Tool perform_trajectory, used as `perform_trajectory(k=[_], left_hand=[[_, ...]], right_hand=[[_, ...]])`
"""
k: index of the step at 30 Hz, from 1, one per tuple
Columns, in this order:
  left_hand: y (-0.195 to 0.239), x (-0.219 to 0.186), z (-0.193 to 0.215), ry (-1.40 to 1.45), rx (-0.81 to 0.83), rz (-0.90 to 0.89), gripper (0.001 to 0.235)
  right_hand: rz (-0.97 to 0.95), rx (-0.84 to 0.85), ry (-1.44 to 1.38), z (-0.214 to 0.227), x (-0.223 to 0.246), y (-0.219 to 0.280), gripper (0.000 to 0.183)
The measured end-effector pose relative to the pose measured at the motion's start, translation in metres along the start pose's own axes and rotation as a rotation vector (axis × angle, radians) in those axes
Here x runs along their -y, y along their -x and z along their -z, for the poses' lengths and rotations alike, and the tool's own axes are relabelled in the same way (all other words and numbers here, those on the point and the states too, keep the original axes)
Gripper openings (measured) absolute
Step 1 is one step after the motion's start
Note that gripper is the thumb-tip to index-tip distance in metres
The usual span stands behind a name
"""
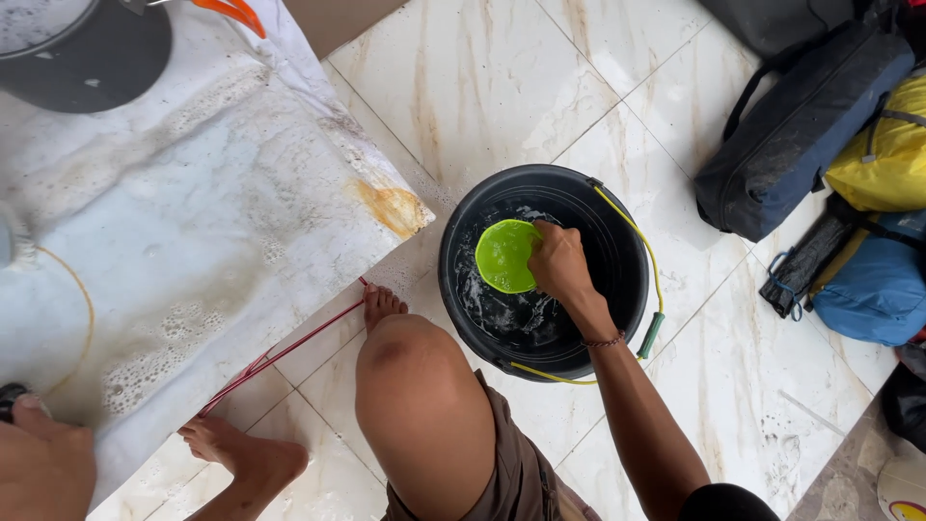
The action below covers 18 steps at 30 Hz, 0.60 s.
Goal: The person scrubs black shoelaces with a brush and soapy water, rinses them in a green cup, and then re-laces a pair of black sneakers. The person also removes and replaces the insoles of the shoes during the process.
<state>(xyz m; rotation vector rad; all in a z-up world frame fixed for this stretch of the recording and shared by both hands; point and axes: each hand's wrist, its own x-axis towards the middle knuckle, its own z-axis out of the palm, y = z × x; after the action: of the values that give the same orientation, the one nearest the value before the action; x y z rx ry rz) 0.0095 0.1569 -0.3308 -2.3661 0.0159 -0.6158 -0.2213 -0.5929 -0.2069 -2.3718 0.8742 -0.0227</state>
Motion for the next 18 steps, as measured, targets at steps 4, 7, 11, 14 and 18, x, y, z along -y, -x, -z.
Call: perform_trajectory(k=[4, 7, 11, 14, 18], left_hand=[[-0.072, 0.017, 0.177, 0.650, 0.045, -0.089, 0.049], [-0.087, 0.011, 0.201, 0.802, 0.087, -0.008, 0.046], [-0.120, 0.034, 0.258, 1.180, 0.223, 0.157, 0.047], [-0.135, 0.048, 0.273, 1.421, 0.374, 0.264, 0.030], [-0.138, 0.060, 0.275, 1.700, 0.462, 0.437, 0.017]], right_hand=[[0.099, 0.049, 0.068, 0.052, 0.067, -0.004, 0.046], [0.203, 0.007, 0.159, 0.096, 0.144, 0.002, 0.019], [0.195, 0.067, 0.198, 0.125, 0.263, 0.019, 0.033], [0.355, 0.138, 0.259, 0.107, 0.322, 0.018, 0.041], [0.631, 0.263, 0.158, 0.035, 0.360, -0.019, 0.027]])
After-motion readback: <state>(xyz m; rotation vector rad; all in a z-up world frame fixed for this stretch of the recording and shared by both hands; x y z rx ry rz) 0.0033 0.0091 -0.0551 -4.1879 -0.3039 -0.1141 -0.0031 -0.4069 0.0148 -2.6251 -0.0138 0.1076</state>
